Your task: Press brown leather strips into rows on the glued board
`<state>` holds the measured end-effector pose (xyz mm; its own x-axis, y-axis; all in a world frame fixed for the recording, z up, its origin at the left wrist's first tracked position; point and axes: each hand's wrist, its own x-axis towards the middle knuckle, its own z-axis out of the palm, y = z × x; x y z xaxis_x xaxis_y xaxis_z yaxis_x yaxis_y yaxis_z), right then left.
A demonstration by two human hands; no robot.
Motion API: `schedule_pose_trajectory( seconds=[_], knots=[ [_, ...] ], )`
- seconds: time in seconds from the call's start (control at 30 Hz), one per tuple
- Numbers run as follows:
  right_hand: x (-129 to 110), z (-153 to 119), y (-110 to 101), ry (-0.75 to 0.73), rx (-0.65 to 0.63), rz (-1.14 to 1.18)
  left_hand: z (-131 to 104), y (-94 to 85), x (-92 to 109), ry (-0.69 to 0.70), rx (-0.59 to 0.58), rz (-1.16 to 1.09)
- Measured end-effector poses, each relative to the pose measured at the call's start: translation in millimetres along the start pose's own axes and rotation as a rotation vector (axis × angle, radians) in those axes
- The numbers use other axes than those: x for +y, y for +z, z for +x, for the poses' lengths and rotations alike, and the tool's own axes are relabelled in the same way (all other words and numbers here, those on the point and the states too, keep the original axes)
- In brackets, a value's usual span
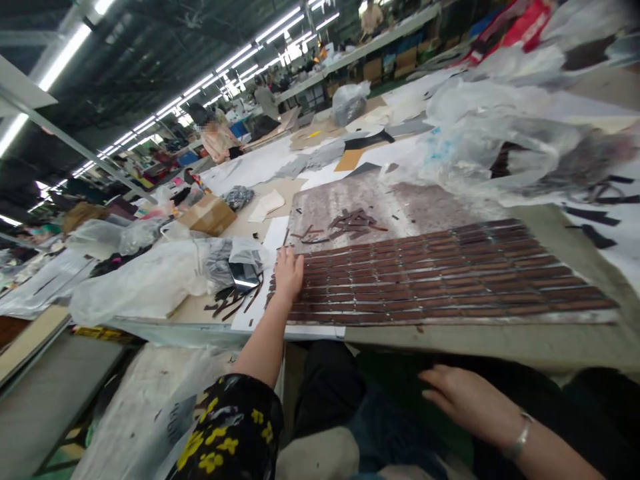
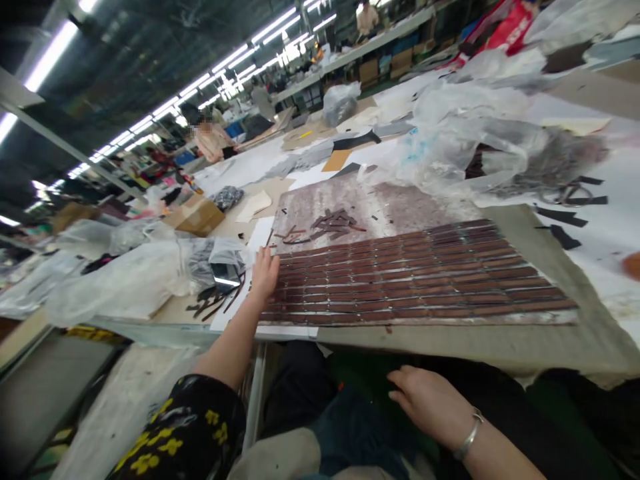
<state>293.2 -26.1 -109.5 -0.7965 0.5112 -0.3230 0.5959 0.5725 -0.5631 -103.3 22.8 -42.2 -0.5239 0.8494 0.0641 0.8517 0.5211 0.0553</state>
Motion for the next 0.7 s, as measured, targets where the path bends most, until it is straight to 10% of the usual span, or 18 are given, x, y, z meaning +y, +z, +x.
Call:
schedule_pose_trajectory(
  seconds=[0.23,0.37,0.53,0.7],
  knots=[
    [6,-1,1,0.065,-0.071,-0.029,-36,22.5,-20,0.036,-0.152,0.093],
    [4,0,3,0.083,-0.088,-0.037,-37,4.0,-11,-0.023,-0.158,0.076],
    [3,-8,4,0.099,-0.117,-0.046,-68,-12.5,67,0.233,0.097,0.016],
    [8,-14,3,0.132,-0.119,-0.073,-109,19.0,136,0.510,-0.064,0.027]
  ],
)
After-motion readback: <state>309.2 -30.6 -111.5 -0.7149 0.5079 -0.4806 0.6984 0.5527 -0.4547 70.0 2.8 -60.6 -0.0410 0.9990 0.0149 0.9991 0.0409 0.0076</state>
